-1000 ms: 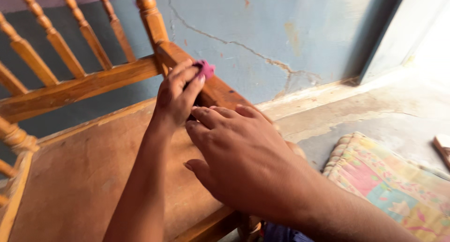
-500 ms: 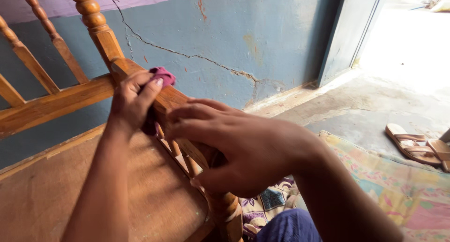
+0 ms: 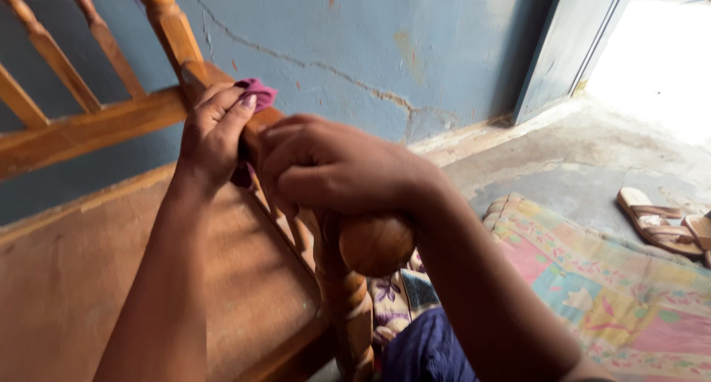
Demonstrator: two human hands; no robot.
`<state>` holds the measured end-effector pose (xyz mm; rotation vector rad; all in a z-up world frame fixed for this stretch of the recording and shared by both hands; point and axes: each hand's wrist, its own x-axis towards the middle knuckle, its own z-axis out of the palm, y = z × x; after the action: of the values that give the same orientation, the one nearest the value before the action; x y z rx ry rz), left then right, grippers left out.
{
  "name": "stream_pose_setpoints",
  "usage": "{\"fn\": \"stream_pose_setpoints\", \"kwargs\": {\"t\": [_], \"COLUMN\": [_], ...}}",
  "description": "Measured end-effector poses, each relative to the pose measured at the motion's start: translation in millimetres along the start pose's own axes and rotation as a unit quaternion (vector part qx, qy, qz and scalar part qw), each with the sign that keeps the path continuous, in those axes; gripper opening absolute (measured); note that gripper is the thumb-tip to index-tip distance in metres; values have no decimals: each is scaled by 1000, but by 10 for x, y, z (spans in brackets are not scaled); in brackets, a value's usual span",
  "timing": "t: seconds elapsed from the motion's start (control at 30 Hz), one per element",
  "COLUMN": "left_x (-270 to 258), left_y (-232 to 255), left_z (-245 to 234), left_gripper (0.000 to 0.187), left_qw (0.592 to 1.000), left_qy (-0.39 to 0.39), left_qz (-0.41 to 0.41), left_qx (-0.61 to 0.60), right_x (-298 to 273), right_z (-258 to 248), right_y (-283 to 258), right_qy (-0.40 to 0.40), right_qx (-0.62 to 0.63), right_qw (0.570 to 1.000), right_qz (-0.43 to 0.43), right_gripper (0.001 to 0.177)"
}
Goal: The person wipes the seat, armrests, and backrest of a wooden chair using a purple cloth. The cleaning process involves systematic wiping of the chair's surfaces, including the spindles and carved details, to remove dust or dirt.
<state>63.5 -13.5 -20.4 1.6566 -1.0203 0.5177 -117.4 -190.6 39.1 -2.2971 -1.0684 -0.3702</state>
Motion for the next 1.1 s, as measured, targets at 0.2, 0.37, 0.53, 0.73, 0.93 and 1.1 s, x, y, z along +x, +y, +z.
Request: {"fn": "stream_pose_setpoints", "kwargs": {"t": [0.2, 0.37, 0.53, 0.73, 0.93, 1.1], "left_x": [-684, -259, 342, 507, 2, -560], "left_y": [512, -193, -1247, -1144, -96, 635], "left_z": [225, 288, -98, -392, -248, -13], "left_gripper": [26, 25, 28, 34, 31, 31], "left_qw": [989, 983, 983, 991, 981, 994], "left_qy": [73, 117, 98, 93, -4, -12], "left_qz": [126, 126, 90, -23, 143, 88], "left_qx": [21, -66, -125, 92, 130, -62], "right_x": [-68, 5, 50, 19, -92, -44], "right_z": [-20, -65, -60, -70, -43, 14], "right_y": [-91, -41, 123, 212, 166, 49], "right_qy": [-6, -13, -28, -16, -4, 52], "right_qx": [38, 79, 121, 135, 133, 166], "right_qw": [999, 996, 991, 989, 990, 971], "right_qz": [27, -31, -48, -65, -56, -162], "right_gripper": [26, 26, 25, 26, 25, 21]}}
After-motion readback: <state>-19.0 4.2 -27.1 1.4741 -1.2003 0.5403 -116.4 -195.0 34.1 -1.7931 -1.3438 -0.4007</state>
